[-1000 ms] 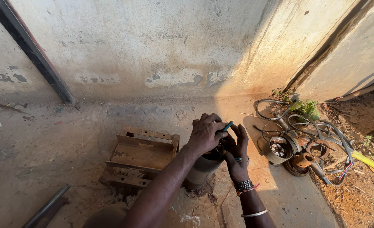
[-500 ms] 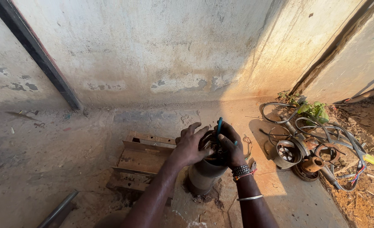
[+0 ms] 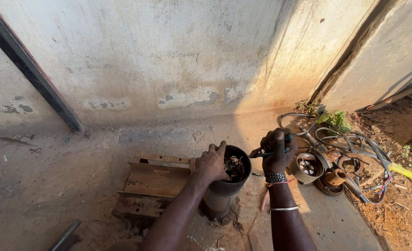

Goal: The person uses pliers to strip insulation from multiple wires inside a metal can. They repeatedly pull wires from the can, strip them, and place the stripped pieces back into the can. The task continues throughout the clip with no visible final state shown.

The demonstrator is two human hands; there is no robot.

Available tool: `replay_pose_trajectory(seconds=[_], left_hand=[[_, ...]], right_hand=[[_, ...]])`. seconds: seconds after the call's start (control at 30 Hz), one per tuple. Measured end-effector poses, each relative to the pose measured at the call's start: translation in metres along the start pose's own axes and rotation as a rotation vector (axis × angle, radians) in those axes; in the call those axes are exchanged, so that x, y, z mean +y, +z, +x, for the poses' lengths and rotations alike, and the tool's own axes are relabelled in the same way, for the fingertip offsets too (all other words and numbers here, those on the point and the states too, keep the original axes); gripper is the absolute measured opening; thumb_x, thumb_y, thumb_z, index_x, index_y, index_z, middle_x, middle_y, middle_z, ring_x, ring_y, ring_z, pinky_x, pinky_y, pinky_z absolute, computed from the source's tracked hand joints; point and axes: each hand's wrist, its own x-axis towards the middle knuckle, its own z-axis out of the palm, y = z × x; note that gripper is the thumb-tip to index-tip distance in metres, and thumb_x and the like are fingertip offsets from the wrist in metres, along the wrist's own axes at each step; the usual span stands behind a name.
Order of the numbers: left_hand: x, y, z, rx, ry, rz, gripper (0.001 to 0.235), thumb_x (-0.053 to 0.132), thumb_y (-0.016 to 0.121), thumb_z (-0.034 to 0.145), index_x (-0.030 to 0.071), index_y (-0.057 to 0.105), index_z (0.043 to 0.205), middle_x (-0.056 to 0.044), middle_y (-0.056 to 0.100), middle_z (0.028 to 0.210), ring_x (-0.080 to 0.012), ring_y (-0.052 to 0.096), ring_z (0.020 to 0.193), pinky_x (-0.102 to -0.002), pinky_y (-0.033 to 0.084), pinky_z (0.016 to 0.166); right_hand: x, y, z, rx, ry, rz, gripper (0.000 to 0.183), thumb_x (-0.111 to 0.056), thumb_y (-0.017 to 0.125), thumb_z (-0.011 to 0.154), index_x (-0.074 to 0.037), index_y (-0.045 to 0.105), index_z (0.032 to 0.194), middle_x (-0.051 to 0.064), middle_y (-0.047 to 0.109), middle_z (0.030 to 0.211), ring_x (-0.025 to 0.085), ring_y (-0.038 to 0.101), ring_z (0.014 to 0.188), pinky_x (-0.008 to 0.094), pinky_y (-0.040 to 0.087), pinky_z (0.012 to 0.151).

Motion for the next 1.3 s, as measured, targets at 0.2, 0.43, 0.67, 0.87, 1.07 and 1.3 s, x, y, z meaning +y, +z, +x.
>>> replay_pose_trajectory(seconds=[0.2,0.43,0.67,0.87,1.07,1.3], left_hand=[[0.017,0.016,0.019,0.06,-0.017,0.225,0.123,0.018,0.087,0.078,0.024,0.002,0.167,-0.026,0.03,0.152,-0.0474,0.053,0.121,-0.053,0.059,0.094],[0.006,0.012,0.021,0.019,0.043,0.197,0.131,0.031,0.096,0.068,0.03,0.009,0.166,-0.023,0.035,0.151,-0.0445,0.058,0.122,-0.047,0.062,0.092],[0.015,0.007,0.009,0.115,0.077,0.227,0.127,0.034,0.097,0.066,0.024,0.017,0.164,-0.025,0.039,0.145,-0.0448,0.058,0.12,-0.046,0.064,0.085],[0.015,0.014,0.008,0.221,0.077,0.146,0.112,0.02,0.092,0.068,0.02,0.028,0.16,-0.024,0.05,0.141,-0.04,0.065,0.112,-0.043,0.067,0.079],[-0.033,0.021,0.01,0.348,0.042,-0.344,0.106,0.025,0.094,0.069,0.011,0.034,0.155,-0.018,0.075,0.112,-0.0293,0.076,0.094,-0.041,0.062,0.09],[-0.051,0.007,0.032,0.25,-0.158,-0.593,0.055,0.022,0.095,0.063,0.027,0.08,0.116,-0.006,0.081,0.104,-0.0179,0.078,0.091,-0.035,0.063,0.089]], right_hand=[[-0.05,-0.002,0.017,-0.562,0.025,-1.065,0.022,-0.021,0.078,0.086,-0.008,0.066,0.098,0.008,0.066,0.085,0.022,0.062,0.072,0.037,0.052,0.063],[-0.036,0.02,-0.017,-0.8,0.387,-1.492,0.061,-0.034,0.083,0.075,-0.02,0.062,0.13,0.015,0.074,0.105,0.037,0.072,0.095,0.048,0.057,0.083],[-0.021,0.012,-0.029,-0.762,0.471,-1.587,0.048,-0.043,0.066,0.092,-0.022,0.051,0.133,0.017,0.077,0.09,0.037,0.075,0.084,0.049,0.058,0.076],[-0.01,-0.001,-0.029,-0.722,0.348,-1.485,0.046,-0.04,0.069,0.089,-0.021,0.055,0.128,0.013,0.078,0.099,0.037,0.075,0.086,0.049,0.059,0.073],[-0.02,0.015,-0.019,-0.803,0.431,-1.529,0.093,-0.06,0.094,0.054,-0.02,0.056,0.129,0.013,0.078,0.097,0.031,0.076,0.087,0.046,0.06,0.073],[0.0,0.045,-0.027,-0.875,0.463,-1.894,0.079,-0.04,0.078,0.084,-0.008,0.038,0.144,0.018,0.071,0.087,0.03,0.075,0.074,0.044,0.06,0.061]])
